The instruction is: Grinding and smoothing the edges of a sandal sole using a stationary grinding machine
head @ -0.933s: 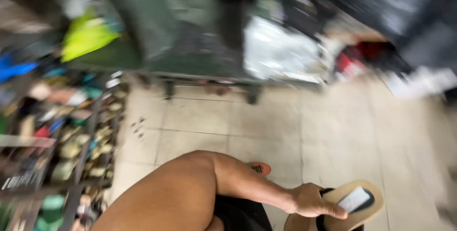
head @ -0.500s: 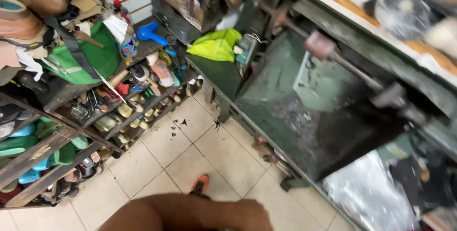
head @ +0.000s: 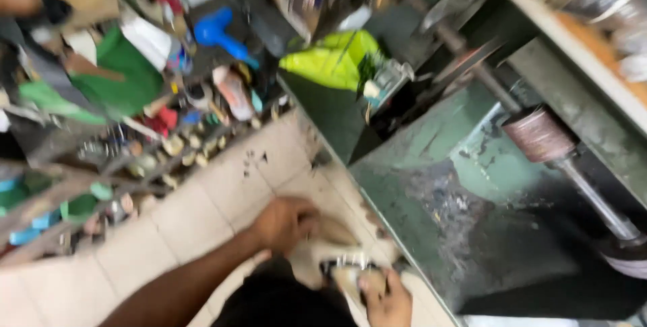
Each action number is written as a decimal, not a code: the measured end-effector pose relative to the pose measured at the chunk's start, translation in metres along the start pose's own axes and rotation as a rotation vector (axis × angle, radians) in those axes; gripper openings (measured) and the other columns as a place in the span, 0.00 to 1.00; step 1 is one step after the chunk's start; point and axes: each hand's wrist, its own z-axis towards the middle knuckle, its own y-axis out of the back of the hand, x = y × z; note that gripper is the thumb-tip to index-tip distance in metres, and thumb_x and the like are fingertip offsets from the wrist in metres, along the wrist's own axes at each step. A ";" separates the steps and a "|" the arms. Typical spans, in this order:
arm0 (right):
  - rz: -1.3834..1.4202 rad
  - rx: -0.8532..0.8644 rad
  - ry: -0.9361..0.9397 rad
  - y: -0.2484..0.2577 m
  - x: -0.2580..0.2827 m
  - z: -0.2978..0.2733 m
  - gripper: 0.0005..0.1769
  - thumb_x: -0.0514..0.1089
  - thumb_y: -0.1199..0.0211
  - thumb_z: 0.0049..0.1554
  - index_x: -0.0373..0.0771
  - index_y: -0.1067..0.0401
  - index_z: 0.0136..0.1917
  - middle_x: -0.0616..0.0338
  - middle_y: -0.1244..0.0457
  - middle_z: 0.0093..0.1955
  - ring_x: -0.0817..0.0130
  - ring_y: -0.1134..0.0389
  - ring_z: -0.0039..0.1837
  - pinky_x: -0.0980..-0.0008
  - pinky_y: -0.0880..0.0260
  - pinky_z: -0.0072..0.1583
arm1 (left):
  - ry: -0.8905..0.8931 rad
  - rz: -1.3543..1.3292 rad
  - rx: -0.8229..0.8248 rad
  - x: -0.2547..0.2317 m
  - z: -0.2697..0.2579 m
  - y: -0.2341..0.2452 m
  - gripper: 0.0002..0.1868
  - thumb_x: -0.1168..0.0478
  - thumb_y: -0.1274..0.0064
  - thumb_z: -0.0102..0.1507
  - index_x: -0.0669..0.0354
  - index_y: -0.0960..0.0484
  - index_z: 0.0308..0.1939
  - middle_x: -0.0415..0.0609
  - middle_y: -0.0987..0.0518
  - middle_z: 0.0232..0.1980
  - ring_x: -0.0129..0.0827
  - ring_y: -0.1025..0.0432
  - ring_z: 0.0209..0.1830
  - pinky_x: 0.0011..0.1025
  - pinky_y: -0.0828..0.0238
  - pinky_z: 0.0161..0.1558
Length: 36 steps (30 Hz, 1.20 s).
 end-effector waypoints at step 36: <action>0.830 0.923 0.903 -0.071 0.146 0.128 0.14 0.36 0.33 0.58 0.27 0.30 0.55 0.45 0.30 0.48 0.62 0.28 0.50 0.63 0.25 0.54 | 0.039 -0.280 -0.933 -0.046 -0.079 -0.068 0.21 0.63 0.30 0.57 0.63 0.18 0.51 0.55 0.17 0.39 0.49 0.21 0.42 0.44 0.24 0.45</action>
